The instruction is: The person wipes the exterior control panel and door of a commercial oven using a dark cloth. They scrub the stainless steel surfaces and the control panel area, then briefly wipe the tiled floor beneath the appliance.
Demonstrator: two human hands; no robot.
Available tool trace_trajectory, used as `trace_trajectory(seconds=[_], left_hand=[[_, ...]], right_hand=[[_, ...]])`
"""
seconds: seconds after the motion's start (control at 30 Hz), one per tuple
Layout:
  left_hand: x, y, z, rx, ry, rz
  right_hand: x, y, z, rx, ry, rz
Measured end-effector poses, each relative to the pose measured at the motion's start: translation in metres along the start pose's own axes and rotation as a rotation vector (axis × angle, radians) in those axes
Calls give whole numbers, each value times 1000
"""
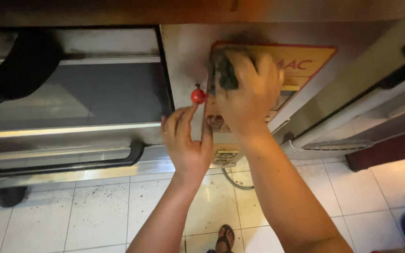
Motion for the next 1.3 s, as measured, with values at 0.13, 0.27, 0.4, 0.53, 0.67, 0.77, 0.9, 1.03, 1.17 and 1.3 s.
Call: trace_trajectory(seconds=[0.13, 0.27, 0.4, 0.53, 0.67, 0.77, 0.9, 1.03, 1.17, 1.3], left_hand=[[-4, -13, 16, 3, -9, -18], [-16, -15, 21, -53, -30, 7], [-24, -15, 18, -94, 36, 38], [-19, -25, 11, -81, 53, 1], [-18, -31, 14, -103, 53, -18], [-25, -33, 19, -97, 13, -37], [-39, -43, 22, -71, -33, -53], [-43, -56, 22, -52, -36, -83], [-47, -57, 25, -61, -68, -99], [-63, -46, 28, -90, -121, -101]], right_hand=[[14, -13, 10, -161, 93, 75], [-3, -2, 0, -342, 154, 227], [5, -2, 8, -339, 129, 243], [20, -14, 19, -326, 135, 151], [22, -5, 22, -278, 130, 160], [16, 3, 20, -271, 178, 182], [19, -12, 25, -290, 137, 121], [29, -23, 34, -153, 119, 42], [32, -9, 35, -133, 188, 46], [24, -2, 34, -70, 102, 86]])
Point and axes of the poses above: each hand's wrist, its own y-axis away from the middle knuckle, its own x-axis out of the palm, z = x × y, the point moved 1 cm from there along -y, towards the middle knuckle, and after that the axes turned 10 degrees about z, right-handed, at the moved point
